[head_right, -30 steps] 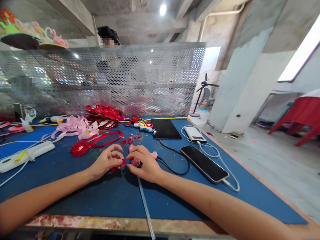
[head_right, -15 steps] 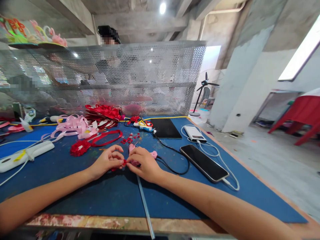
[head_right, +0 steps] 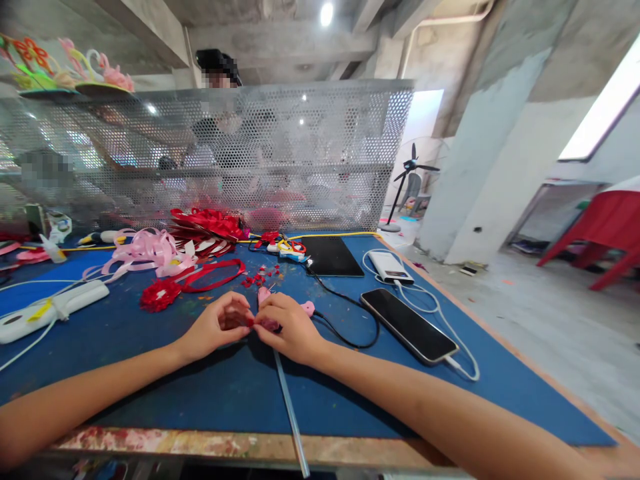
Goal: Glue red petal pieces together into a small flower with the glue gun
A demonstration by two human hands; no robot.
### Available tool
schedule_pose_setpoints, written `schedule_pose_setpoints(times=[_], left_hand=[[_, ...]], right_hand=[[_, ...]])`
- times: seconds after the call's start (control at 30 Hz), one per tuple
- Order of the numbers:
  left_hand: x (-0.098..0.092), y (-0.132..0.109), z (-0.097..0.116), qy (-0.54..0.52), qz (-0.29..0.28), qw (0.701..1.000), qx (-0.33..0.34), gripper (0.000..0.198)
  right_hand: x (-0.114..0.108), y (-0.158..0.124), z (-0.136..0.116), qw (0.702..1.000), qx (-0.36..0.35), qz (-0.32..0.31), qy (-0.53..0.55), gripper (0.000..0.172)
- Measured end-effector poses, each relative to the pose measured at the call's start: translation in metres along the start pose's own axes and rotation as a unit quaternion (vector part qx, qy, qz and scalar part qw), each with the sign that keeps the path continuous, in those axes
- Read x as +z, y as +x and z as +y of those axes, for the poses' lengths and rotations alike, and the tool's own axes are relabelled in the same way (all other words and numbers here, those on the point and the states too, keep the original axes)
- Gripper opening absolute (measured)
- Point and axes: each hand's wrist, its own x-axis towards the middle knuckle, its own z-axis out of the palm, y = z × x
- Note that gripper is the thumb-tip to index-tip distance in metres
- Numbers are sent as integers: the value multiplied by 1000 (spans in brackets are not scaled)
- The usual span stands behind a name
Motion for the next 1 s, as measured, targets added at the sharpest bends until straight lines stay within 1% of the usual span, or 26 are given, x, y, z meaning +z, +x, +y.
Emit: schedule_pose_setpoints(times=[0.1,0.23,0.4,0.63,0.8,0.87,1.0], left_hand=[[1,-1,0,16,6,1000,12,35],[1,-2,2,51,25,998,37,31],[1,-5,6,151,40,986,67,25],[0,-8,5,297,51,947,114,21],[-1,-9,3,388,52,906,161,15],[-1,-9,2,414,53,889,187,14],[-2,-10,2,446,55,866,221,13]], right_hand=[[1,-1,1,1000,-1,-1,-7,6],[1,-2,1,1000,-5,-7,-17,6],[1,-2,2,999,-6,-14,-29,6],[3,-1,3,997,-12,-5,-73,5],[3,-2,3,993,12,0,-118,3],[2,-2,3,993,29,0,-115,7],[1,-1,2,997,45,-3,-63,20]])
